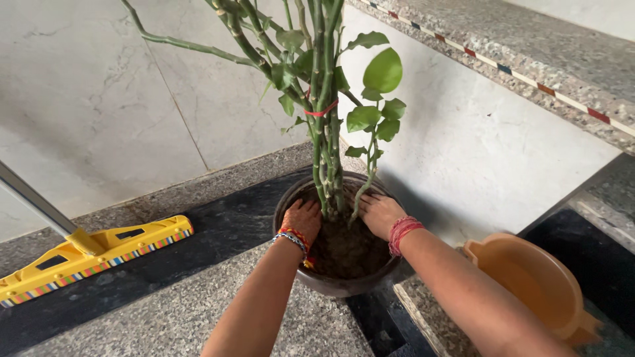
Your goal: The person waters a potted plant by hand and using a plastic container, then presses the soil around the base of the plant with their hands.
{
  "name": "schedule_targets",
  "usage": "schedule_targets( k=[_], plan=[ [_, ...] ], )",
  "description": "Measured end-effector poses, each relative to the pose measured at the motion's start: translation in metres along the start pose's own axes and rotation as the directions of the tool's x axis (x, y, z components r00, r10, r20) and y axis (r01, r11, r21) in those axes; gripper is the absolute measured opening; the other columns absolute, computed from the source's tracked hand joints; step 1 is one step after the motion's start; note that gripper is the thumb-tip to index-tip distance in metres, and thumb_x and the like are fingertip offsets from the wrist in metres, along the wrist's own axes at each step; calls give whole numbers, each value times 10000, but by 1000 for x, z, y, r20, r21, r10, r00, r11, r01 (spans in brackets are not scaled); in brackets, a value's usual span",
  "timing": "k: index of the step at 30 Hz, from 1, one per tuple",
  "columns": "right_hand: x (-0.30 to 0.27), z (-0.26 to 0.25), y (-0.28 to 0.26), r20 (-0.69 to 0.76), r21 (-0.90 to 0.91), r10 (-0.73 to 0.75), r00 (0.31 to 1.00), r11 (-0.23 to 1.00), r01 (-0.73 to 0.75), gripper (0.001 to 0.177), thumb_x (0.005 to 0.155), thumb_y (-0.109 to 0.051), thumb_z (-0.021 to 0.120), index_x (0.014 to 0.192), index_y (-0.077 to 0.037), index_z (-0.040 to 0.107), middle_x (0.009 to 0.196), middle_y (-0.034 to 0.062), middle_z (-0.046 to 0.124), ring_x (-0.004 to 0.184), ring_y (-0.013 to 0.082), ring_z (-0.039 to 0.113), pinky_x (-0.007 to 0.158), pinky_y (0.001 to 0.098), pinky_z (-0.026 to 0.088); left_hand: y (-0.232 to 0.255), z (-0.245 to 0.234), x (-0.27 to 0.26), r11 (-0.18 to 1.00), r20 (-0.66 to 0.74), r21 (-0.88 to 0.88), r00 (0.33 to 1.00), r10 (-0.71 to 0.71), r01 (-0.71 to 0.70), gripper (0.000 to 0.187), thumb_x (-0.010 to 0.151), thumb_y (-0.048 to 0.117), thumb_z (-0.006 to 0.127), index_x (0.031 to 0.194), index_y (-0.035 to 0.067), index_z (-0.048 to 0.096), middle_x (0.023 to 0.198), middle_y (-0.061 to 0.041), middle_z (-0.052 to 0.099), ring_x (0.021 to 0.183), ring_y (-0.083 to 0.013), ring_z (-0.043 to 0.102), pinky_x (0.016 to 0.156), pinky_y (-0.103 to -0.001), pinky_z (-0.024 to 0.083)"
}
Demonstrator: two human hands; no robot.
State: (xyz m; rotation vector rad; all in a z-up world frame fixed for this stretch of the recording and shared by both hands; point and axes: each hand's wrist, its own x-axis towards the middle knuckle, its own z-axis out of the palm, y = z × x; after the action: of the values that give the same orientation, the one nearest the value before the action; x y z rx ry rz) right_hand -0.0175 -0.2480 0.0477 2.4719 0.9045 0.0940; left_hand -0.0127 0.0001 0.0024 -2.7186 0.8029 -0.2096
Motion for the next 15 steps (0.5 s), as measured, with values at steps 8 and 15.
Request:
schedule_targets(
  k=[8, 15],
  plan=[
    [31, 18, 7, 37, -136, -56, 998, 989, 60, 583, 961, -184, 422, 1538, -117, 377, 1607, -25, 368, 1481, 149, 324, 1213, 345, 218, -8, 34, 29, 992, -65, -114, 997, 49, -57, 461, 981, 279, 457, 1420, 184, 564, 1544, 1, 478, 1464, -195, 360, 1229, -491, 207],
    [47, 30, 13, -95, -104, -98, 991, 991, 88, 480, 969, -180, 450, 1436, -108, 532, 1545, -13, 489, 1423, 143, 431, 1183, 337, 305, -8, 30, 42, 984, -171, -171, 985, 16, -46, 460, 943, 269, 509, 1387, 177, 585, 1500, -36, 515, 1417, -221, 403, 1178, -473, 309]
  ],
)
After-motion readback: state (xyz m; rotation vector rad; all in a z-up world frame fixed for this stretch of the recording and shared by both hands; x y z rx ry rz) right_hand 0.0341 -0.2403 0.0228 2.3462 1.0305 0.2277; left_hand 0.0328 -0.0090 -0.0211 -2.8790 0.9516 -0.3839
